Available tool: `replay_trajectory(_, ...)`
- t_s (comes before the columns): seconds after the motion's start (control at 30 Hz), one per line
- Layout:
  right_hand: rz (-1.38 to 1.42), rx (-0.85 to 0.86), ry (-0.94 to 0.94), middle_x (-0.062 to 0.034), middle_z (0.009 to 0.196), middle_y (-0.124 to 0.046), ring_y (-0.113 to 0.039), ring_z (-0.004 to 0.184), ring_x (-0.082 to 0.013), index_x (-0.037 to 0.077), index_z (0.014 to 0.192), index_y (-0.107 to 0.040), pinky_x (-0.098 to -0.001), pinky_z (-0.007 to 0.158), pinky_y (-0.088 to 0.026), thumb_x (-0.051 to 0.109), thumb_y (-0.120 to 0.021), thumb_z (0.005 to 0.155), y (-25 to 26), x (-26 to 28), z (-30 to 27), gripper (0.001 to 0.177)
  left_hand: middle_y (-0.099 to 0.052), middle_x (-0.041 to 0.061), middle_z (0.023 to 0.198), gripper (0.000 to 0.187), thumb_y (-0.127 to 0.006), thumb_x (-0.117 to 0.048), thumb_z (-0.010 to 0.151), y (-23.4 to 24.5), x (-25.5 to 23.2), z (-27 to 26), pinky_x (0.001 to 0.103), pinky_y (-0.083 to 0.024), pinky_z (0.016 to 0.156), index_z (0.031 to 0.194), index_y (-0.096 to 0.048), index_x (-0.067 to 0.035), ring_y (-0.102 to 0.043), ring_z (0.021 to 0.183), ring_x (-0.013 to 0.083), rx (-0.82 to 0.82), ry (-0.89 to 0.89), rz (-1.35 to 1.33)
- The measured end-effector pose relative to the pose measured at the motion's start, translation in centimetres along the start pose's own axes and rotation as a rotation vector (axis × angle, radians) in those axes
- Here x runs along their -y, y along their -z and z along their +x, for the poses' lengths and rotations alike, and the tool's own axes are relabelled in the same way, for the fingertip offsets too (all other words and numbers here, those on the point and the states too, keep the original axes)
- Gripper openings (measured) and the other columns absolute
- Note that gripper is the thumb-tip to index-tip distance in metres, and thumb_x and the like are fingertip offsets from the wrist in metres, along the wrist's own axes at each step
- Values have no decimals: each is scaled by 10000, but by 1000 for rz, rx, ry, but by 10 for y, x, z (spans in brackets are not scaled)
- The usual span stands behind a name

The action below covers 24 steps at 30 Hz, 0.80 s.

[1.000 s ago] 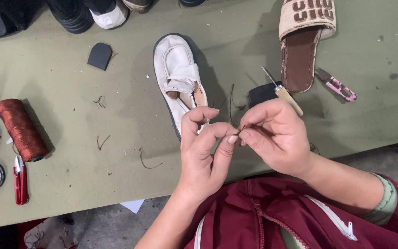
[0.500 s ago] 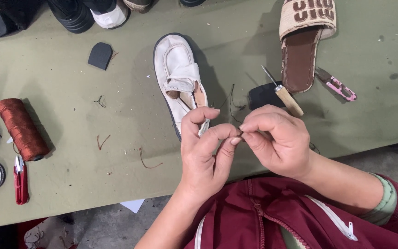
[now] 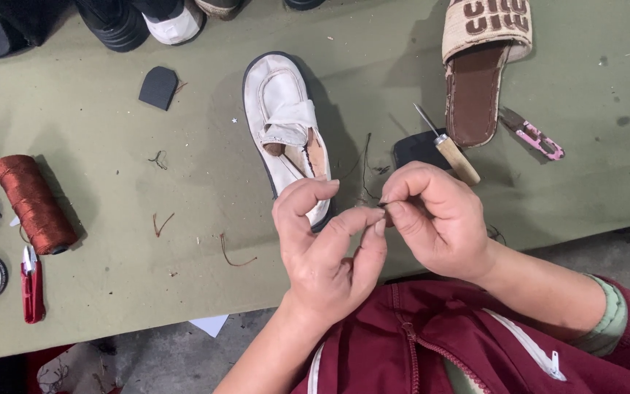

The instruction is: The person uses a stitching awl to puncture holes along the seam of a white shoe and then threads a needle with black thread through these holes to sew the sole to the upper. The person repeatedly pushes the awl into the shoe and pulls the thread tight to secure the stitching.

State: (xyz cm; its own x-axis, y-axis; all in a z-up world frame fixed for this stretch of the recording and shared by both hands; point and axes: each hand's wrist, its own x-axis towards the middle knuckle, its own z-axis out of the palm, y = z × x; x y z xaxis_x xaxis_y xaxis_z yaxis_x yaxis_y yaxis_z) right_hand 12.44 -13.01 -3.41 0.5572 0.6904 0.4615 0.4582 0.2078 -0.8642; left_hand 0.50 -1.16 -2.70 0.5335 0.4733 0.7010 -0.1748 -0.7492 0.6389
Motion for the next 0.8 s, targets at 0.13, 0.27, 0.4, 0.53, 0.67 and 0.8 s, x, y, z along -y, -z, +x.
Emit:
replay_trajectory(0.13, 7, 11, -15, -108, 714, -619, -588, 622, -192, -7, 850, -628, -306, 586, -538, 13, -582, 983, -1, 5, 1, 142, -542, 125, 1149, 70, -727, -116, 856, 1, 0, 3, 520, -558, 956, 896, -745, -171, -607, 1089, 383, -27, -13, 45)
replay_trajectory(0.27, 15, 25, -4, -109, 710, -619, -590, 632, -193, -12, 864, -638, -306, 597, -545, 4, -580, 982, 0, 4, 2, 132, -546, 122, 1136, 92, -737, -89, 842, 2, -1, 4, 501, -556, 941, 886, -752, -168, -610, 1073, 384, -35, -27, 89)
replay_trajectory(0.4, 28, 33, -15, -119, 744, -629, -587, 646, -194, -14, 886, -644, -317, 606, -552, 12, -582, 982, -3, 5, -1, 117, -549, 117, 1137, 97, -750, -83, 837, 3, -1, 6, 498, -556, 939, 887, -758, -166, -605, 1073, 382, -32, -39, 122)
replay_trajectory(0.53, 32, 33, -13, -124, 760, -629, -584, 658, -199, -19, 897, -643, -323, 612, -548, 33, -587, 989, -3, 4, -3, 120, -553, 113, 1140, 91, -750, -88, 840, 4, -2, 7, 492, -556, 937, 887, -758, -165, -598, 1078, 378, -29, -48, 137)
replay_trajectory(0.67, 58, 42, -27, -108, 739, -629, -576, 635, -179, -17, 886, -661, -309, 597, -545, 10, -593, 980, -2, 4, -3, 119, -571, 109, 1124, 60, -740, -110, 865, 4, -1, 8, 492, -545, 881, 861, -754, -168, -608, 1039, 370, -52, -130, 209)
replay_trajectory(0.8, -11, 124, -109, -63, 821, -627, -592, 732, -161, 34, 933, -589, -256, 680, -502, 169, -575, 1018, 3, 13, -2, 160, -581, 80, 1112, 117, -687, -215, 984, 10, -5, 14, 439, -466, 844, 881, -712, -165, -633, 997, 330, 10, -196, 369)
